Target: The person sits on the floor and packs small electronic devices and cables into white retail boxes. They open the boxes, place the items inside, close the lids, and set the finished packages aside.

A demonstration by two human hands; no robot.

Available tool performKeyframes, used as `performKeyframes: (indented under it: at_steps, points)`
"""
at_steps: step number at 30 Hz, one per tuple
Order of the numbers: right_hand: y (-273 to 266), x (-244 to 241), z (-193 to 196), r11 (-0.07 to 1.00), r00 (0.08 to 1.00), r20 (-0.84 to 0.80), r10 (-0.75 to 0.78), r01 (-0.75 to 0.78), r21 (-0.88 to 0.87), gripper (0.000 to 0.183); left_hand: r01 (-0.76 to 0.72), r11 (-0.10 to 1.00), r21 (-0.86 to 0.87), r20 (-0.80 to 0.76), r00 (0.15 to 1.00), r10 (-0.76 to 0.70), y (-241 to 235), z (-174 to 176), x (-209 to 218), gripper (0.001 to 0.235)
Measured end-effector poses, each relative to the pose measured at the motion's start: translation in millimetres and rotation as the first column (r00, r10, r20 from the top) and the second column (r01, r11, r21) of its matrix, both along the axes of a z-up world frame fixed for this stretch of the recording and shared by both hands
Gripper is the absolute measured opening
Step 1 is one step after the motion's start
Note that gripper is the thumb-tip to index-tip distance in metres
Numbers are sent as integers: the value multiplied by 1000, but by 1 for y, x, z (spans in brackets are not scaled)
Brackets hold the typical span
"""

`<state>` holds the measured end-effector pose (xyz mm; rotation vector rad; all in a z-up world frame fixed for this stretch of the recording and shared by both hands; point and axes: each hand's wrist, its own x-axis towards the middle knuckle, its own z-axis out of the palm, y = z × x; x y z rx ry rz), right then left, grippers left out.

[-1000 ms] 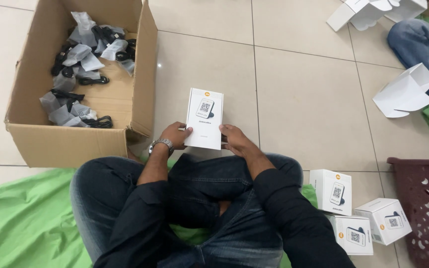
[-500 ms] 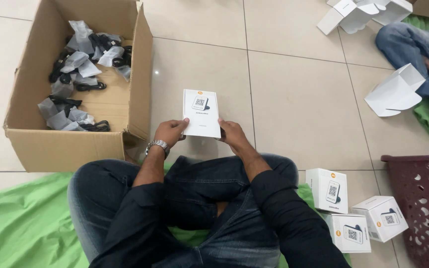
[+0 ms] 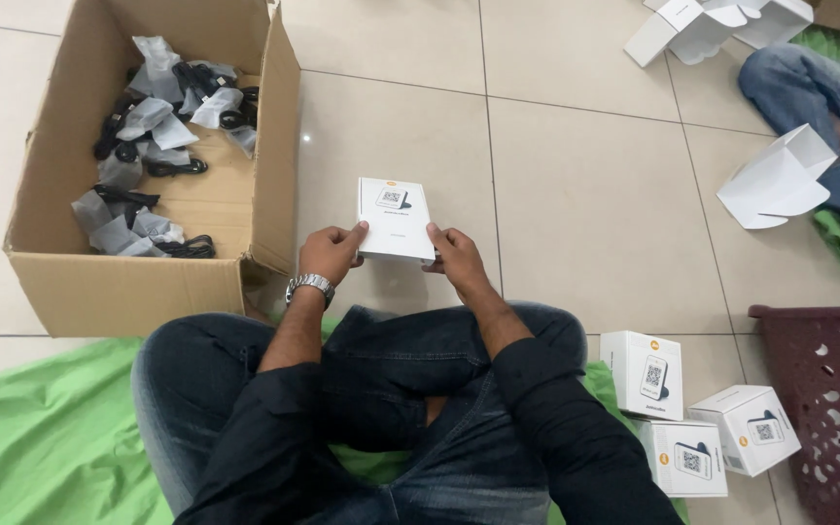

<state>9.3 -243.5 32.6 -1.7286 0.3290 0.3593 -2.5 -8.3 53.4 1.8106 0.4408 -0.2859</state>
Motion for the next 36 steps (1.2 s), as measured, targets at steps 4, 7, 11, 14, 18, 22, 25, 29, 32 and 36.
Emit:
performKeyframes:
  at_steps: [4, 7, 11, 14, 18, 22, 25, 29, 32, 36]
  points:
    - [-1, 2, -3, 997, 1000, 23, 4, -5, 80, 50, -93, 995, -39, 47, 994, 95, -3, -2, 1, 56]
    - [2, -2, 9, 999, 999, 36, 10, -12, 46, 47, -40, 997, 61, 49, 998, 37, -4, -1, 2, 54]
    - [8, -7, 21, 1000, 997, 73, 5, -6, 12, 53, -58, 972, 226, 207, 978, 10, -3, -18, 7, 52]
    - [10, -7, 24, 998, 995, 101, 28, -22, -62, 56, -63, 970, 234, 225, 974, 9, -5, -24, 6, 49]
    - [11, -1, 16, 987, 987, 157, -15, 39, -156, 49, -7, 978, 206, 220, 975, -39, -13, -39, 5, 43]
    - [12, 7, 11, 935, 981, 196, 1, 68, -347, 42, -41, 977, 209, 186, 983, 1, -21, -37, 9, 37]
    - [14, 13, 10, 917, 979, 198, 39, 43, -396, 38, -85, 943, 321, 292, 956, -13, -24, -52, 16, 33]
    - [12, 18, 0, 957, 976, 218, 5, 58, -283, 40, -118, 927, 356, 357, 934, -18, -24, -46, 18, 29]
    - [11, 20, -4, 998, 997, 62, -52, 55, -39, 43, -104, 981, 166, 247, 967, 61, -23, -51, 19, 34]
    - [18, 8, 10, 967, 982, -102, -156, 173, 185, 49, -62, 998, -10, 221, 973, 63, -25, -64, 18, 54]
